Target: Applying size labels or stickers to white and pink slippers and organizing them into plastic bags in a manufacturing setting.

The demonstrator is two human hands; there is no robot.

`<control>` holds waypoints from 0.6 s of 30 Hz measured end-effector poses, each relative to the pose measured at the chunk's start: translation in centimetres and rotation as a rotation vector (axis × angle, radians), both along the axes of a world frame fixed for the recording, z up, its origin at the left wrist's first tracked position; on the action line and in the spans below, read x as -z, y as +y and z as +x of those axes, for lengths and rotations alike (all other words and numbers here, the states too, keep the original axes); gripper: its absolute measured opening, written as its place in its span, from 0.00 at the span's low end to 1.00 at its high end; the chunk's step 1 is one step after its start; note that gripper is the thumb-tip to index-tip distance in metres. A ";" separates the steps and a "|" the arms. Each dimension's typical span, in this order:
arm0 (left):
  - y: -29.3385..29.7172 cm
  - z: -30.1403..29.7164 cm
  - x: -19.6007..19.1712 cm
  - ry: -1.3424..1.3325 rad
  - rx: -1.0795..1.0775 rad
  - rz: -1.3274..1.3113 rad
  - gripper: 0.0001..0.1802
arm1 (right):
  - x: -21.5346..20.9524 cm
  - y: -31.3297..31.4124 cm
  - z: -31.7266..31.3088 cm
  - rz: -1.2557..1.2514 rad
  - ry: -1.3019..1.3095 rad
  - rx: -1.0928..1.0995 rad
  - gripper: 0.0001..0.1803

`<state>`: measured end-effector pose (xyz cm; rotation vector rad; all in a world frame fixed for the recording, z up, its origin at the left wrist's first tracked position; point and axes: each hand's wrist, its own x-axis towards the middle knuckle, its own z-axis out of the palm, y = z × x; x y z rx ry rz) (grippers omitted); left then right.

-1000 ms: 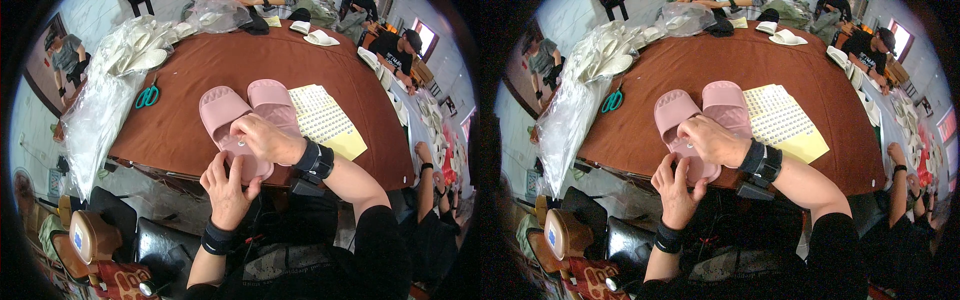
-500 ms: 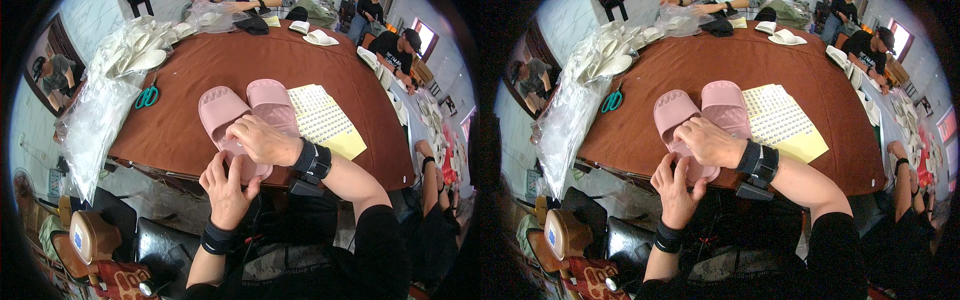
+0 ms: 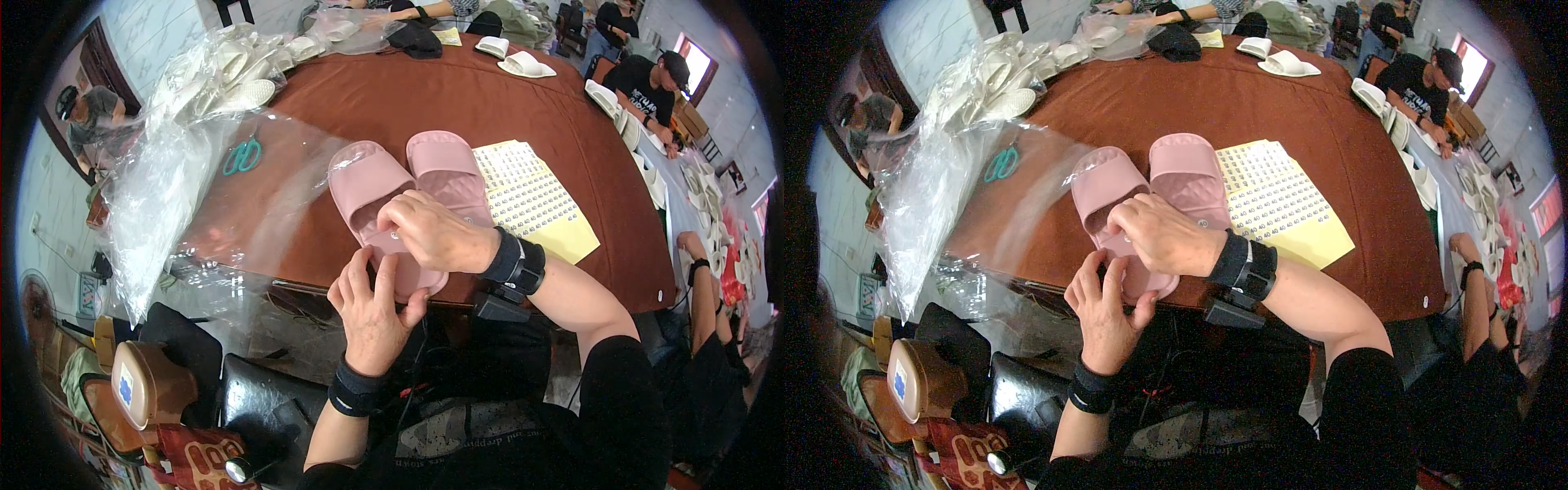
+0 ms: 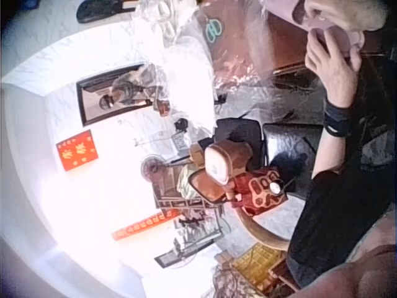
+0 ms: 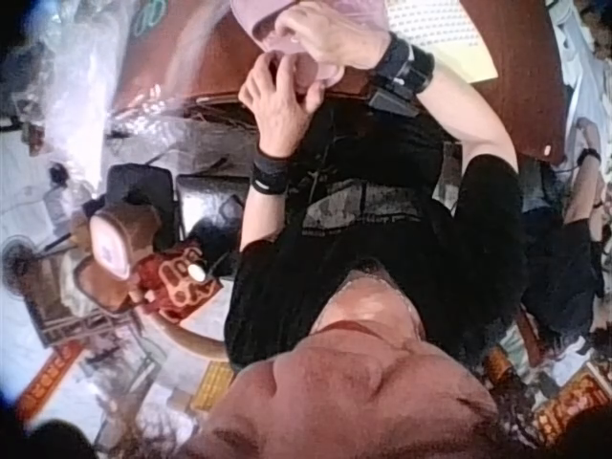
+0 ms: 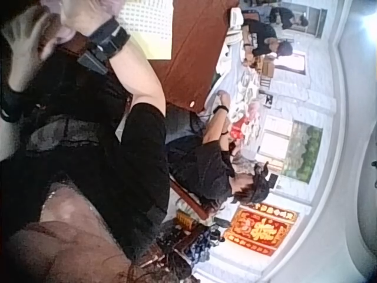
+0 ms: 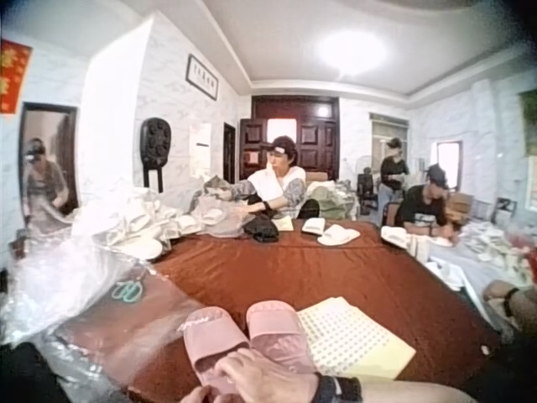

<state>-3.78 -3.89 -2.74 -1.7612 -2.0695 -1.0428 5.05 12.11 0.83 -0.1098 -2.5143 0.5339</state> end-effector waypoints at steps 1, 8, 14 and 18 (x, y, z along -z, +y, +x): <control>0.0 0.0 0.0 -0.006 0.001 0.001 0.32 | -0.1 0.0 0.1 0.001 0.000 0.000 0.10; -0.1 0.1 -0.1 -0.004 -0.008 0.001 0.32 | -1.0 -0.1 0.5 -0.213 -0.017 0.056 0.08; -0.1 0.1 -0.1 -0.009 0.001 0.001 0.31 | -1.6 -0.3 0.6 -0.263 -0.028 0.058 0.07; -0.1 0.1 -0.1 0.003 -0.007 -0.002 0.31 | -1.3 -0.1 0.7 -0.210 -0.041 0.031 0.08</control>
